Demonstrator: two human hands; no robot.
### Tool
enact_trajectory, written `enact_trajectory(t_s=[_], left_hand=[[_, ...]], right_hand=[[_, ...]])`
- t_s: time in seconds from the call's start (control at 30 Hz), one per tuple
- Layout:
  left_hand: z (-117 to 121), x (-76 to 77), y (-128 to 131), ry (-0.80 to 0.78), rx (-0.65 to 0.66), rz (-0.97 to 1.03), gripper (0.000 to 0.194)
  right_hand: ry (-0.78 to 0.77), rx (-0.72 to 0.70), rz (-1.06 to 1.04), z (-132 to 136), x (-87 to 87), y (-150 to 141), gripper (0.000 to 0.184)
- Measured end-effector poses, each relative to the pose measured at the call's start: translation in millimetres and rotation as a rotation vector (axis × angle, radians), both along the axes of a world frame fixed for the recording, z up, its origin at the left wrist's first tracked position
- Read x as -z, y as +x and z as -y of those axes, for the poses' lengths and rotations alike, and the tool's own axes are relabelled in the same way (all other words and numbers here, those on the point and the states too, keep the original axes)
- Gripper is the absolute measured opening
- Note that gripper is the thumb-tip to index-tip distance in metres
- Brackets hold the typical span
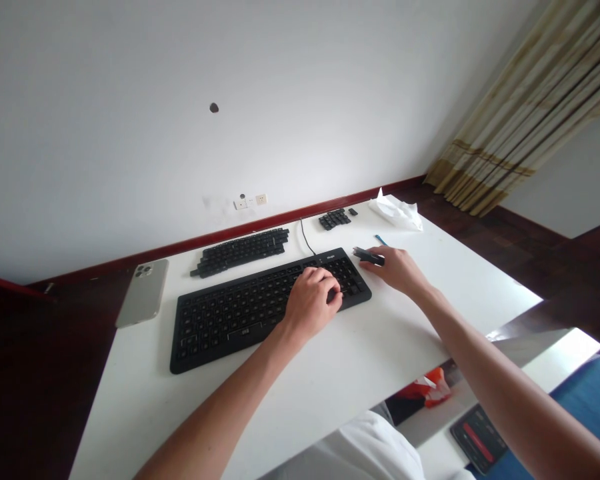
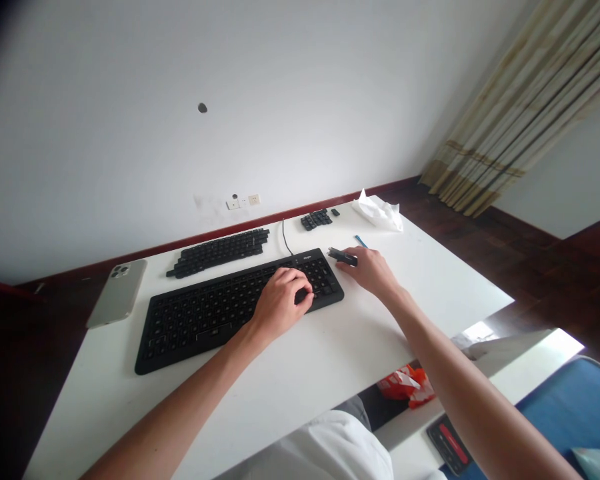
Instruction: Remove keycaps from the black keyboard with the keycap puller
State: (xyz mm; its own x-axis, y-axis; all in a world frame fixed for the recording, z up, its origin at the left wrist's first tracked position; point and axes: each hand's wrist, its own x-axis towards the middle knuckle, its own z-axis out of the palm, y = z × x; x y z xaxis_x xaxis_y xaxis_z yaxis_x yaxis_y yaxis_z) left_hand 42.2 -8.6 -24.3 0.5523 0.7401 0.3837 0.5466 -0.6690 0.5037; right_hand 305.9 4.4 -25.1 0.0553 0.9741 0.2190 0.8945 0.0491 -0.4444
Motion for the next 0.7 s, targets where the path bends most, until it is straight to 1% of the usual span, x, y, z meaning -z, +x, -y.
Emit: enact_trajectory(t_s=[0.07, 0.13, 0.2, 0.27, 0.33, 0.4, 0.47, 0.53, 0.7], left_hand=[[0, 0.7, 0, -0.001, -0.003, 0.002, 0.005], [0, 1.2, 1, 0.002, -0.01, 0.012, 0.007], [1, 1.1, 2, 0.005, -0.014, 0.027, 0.01], [1, 0.7, 2, 0.004, -0.016, 0.036, 0.013], [1, 0.4, 1, 0.006, -0.012, 0.031, 0.013], [1, 0.5, 1, 0.013, -0.004, 0.023, 0.011], [1, 0.9, 0, 0.019, 0.005, 0.019, 0.01], [1, 1.4, 0, 0.019, 0.011, 0.017, 0.009], [0, 0.8, 0, 0.007, 0.015, 0.021, 0.008]], right_hand=[[0.057, 0.039, -0.064, 2, -5.3, -4, 0.034], [0.144, 0.12, -0.161, 6, -15.0, -10, 0.033], [0.204, 0.175, -0.347, 10, -27.3, -18, 0.03], [0.199, 0.129, -0.657, 14, -39.9, -28, 0.034], [0.14, 0.012, -0.97, 17, -50.1, -41, 0.042], [0.078, -0.083, -1.152, 20, -55.9, -54, 0.049], [0.049, -0.12, -1.233, 21, -57.0, -67, 0.055], [0.036, -0.123, -1.293, 22, -54.6, -77, 0.058], [-0.005, -0.11, -1.457, 21, -44.9, -92, 0.056]])
